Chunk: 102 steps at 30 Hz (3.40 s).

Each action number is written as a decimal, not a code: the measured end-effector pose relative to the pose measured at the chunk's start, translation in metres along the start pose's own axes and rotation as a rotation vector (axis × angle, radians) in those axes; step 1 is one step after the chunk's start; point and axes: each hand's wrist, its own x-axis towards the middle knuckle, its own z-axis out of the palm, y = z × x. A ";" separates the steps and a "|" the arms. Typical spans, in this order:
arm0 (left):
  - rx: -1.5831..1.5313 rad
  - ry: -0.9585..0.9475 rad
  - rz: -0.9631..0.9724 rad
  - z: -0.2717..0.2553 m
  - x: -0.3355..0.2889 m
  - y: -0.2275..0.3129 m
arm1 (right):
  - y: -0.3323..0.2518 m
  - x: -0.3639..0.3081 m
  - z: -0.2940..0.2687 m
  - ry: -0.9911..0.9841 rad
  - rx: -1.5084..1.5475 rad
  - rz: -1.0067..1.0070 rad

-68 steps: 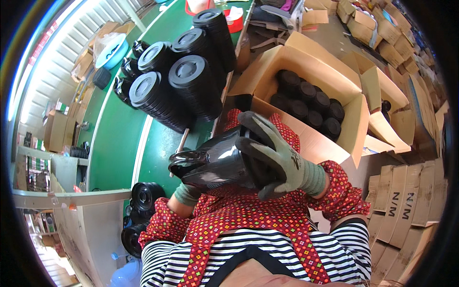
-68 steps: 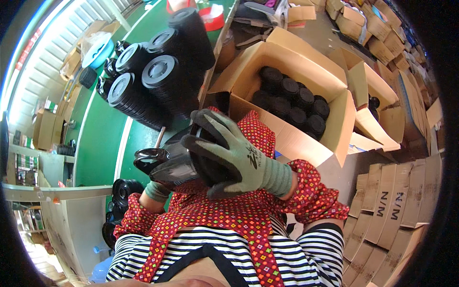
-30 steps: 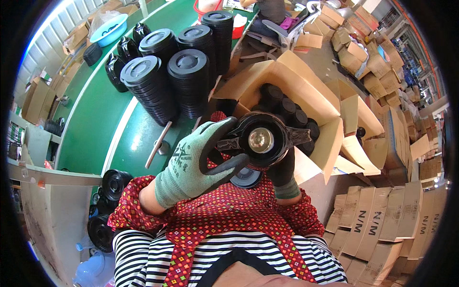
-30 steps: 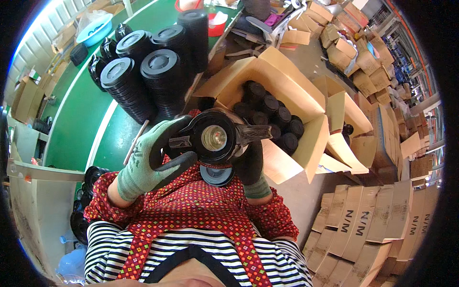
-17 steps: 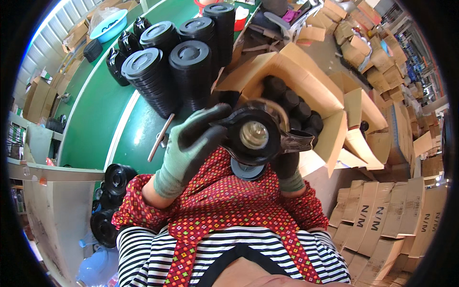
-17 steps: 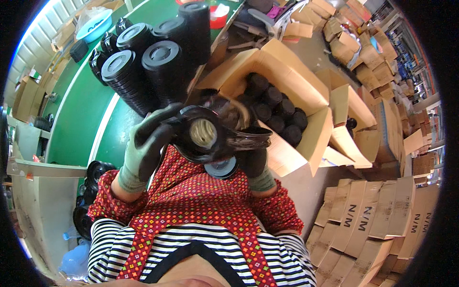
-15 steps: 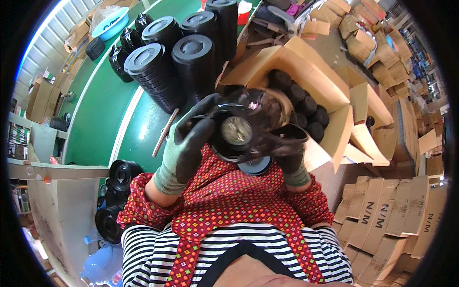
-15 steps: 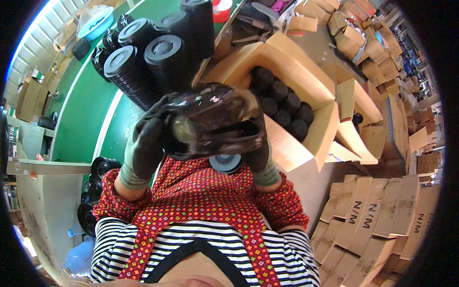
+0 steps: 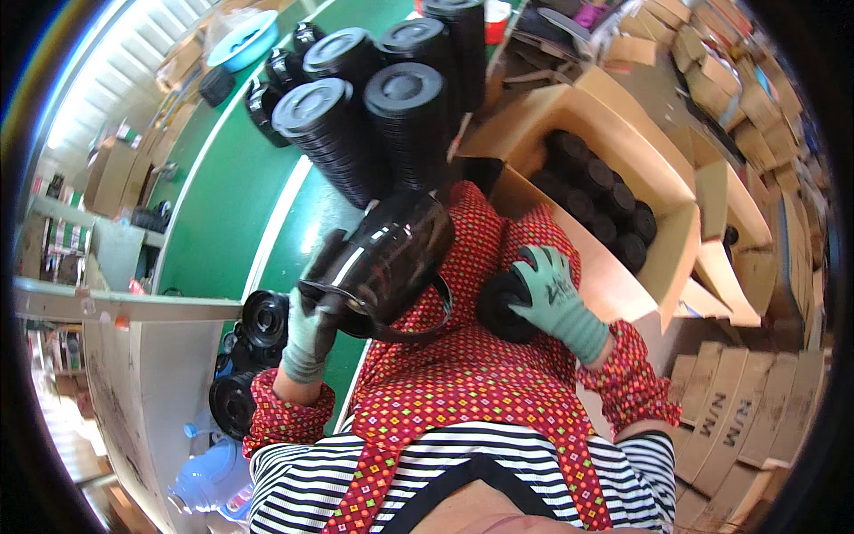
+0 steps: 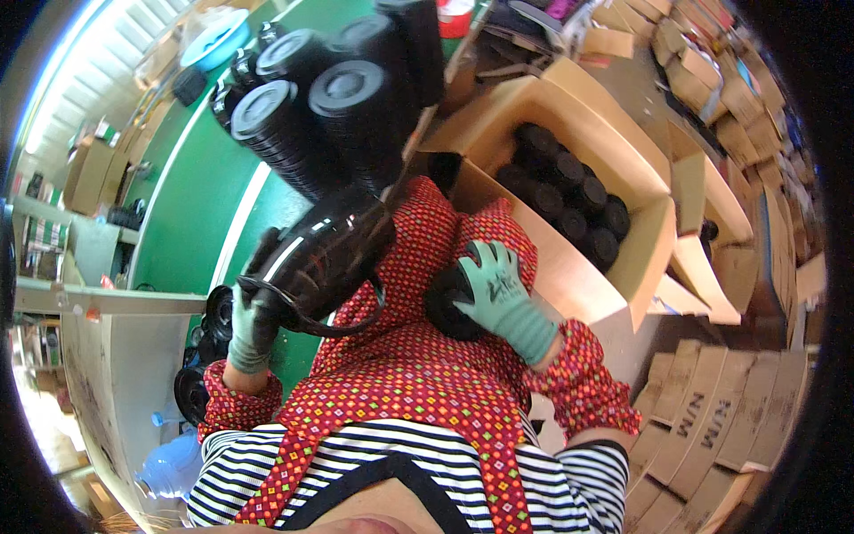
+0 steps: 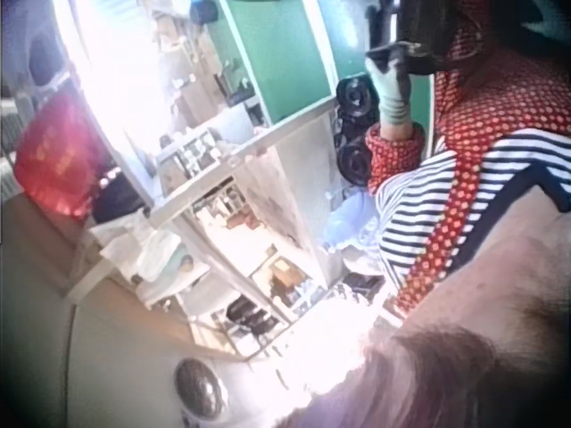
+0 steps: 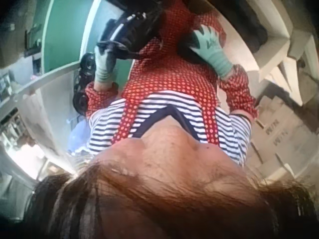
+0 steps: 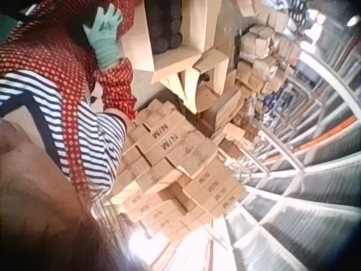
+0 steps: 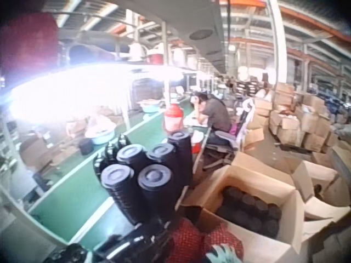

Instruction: The person repeatedly picks up black plastic containers and lids, inserts a metal rod into the container opening, and places the assembled units on a green workbench. The person handles items one at a time and stacks them in rows.

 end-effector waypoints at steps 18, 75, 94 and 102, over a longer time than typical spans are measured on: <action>0.867 -0.618 0.767 0.090 0.040 -0.066 | -0.001 0.320 -0.097 0.602 0.626 0.250; 0.693 -0.836 0.073 0.125 0.142 0.108 | 0.033 0.135 -0.104 0.291 0.436 -0.343; 0.736 -0.728 0.378 0.198 0.123 0.062 | 0.066 0.104 -0.015 0.402 0.782 -0.361; 0.949 -0.710 0.576 0.251 0.116 0.042 | 0.054 0.096 -0.042 0.371 0.679 -0.399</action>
